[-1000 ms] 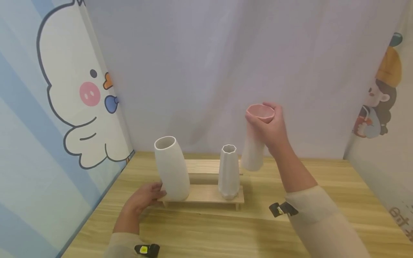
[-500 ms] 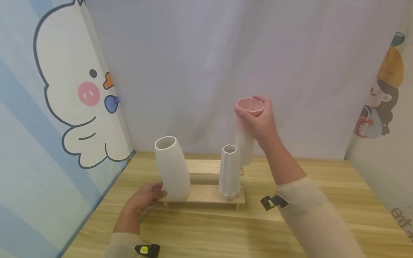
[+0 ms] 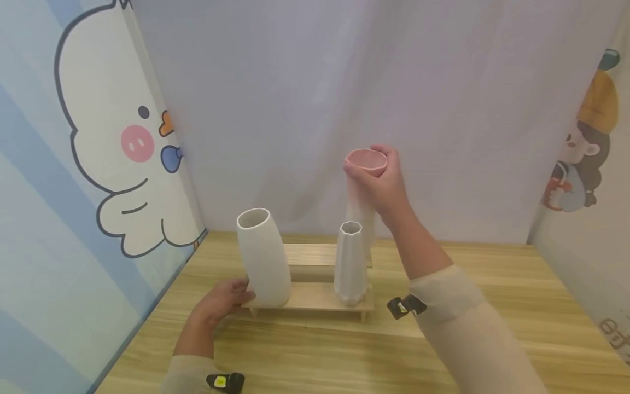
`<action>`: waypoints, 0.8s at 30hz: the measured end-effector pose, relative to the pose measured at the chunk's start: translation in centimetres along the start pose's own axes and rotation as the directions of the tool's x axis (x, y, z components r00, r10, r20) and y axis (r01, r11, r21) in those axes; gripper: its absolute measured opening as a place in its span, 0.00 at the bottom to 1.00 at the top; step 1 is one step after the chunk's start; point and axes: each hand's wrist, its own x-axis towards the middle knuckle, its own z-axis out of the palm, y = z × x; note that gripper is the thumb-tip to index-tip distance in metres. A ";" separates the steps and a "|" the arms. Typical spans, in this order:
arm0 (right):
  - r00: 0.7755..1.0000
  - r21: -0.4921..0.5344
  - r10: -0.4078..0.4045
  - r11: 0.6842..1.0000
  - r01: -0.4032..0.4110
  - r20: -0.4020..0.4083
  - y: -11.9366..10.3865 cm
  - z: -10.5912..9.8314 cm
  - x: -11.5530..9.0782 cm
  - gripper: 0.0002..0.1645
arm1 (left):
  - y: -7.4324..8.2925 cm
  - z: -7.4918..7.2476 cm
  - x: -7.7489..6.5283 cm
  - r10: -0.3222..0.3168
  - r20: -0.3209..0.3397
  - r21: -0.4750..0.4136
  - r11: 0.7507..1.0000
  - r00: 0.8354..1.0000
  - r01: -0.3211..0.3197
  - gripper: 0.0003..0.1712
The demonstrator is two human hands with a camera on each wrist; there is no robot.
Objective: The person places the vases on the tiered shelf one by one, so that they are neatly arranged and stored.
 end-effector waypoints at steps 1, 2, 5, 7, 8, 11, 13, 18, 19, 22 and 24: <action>1.000 -0.005 0.002 1.000 -0.002 0.004 0.0 0.1 0.0 0.46 | 0.0 0.0 0.0 0.002 0.002 0.000 1.000 1.000 -0.002 0.41; 1.000 -0.008 0.003 1.000 -0.003 0.007 0.0 0.2 0.0 0.46 | -0.1 0.0 0.0 0.004 0.004 0.000 1.000 1.000 -0.004 0.41; 1.000 -0.010 0.005 1.000 -0.004 0.016 0.0 0.5 -0.1 0.47 | -0.2 -0.1 0.1 0.007 0.009 0.002 1.000 1.000 -0.007 0.42; 1.000 -0.012 0.006 1.000 -0.005 0.019 0.2 0.7 0.0 0.47 | -0.3 -0.2 0.1 0.008 0.010 0.003 1.000 1.000 -0.008 0.42; 1.000 -0.012 0.007 1.000 -0.006 0.020 0.2 0.8 -0.1 0.47 | -0.3 -0.2 0.1 0.007 0.011 0.003 1.000 1.000 -0.007 0.42; 1.000 -0.014 0.010 1.000 -0.010 0.025 0.4 1.0 0.0 0.47 | -0.3 -0.2 0.1 0.003 0.006 0.004 1.000 1.000 -0.003 0.42; 0.999 -0.017 0.013 1.000 -0.012 0.035 0.5 1.2 -0.1 0.47 | -0.3 -0.2 0.2 0.001 0.003 0.005 1.000 1.000 -0.001 0.42; 0.998 -0.048 0.023 0.999 -0.020 0.064 0.9 1.3 -0.2 0.49 | -0.4 -0.1 0.3 -0.005 0.001 -0.003 1.000 1.000 0.005 0.41; 0.997 -0.054 0.024 0.998 -0.020 0.068 0.9 1.3 -0.2 0.50 | -0.4 -0.1 0.3 -0.006 0.002 -0.005 1.000 1.000 0.006 0.41; 0.997 -0.059 0.022 0.998 -0.018 0.076 1.1 1.4 -0.3 0.51 | -0.5 -0.1 0.4 -0.003 0.004 -0.007 1.000 1.000 0.003 0.42; 0.996 -0.059 0.025 0.998 -0.020 0.080 1.3 1.4 -0.3 0.51 | -0.6 -0.1 0.4 0.000 0.004 -0.008 1.000 1.000 0.000 0.42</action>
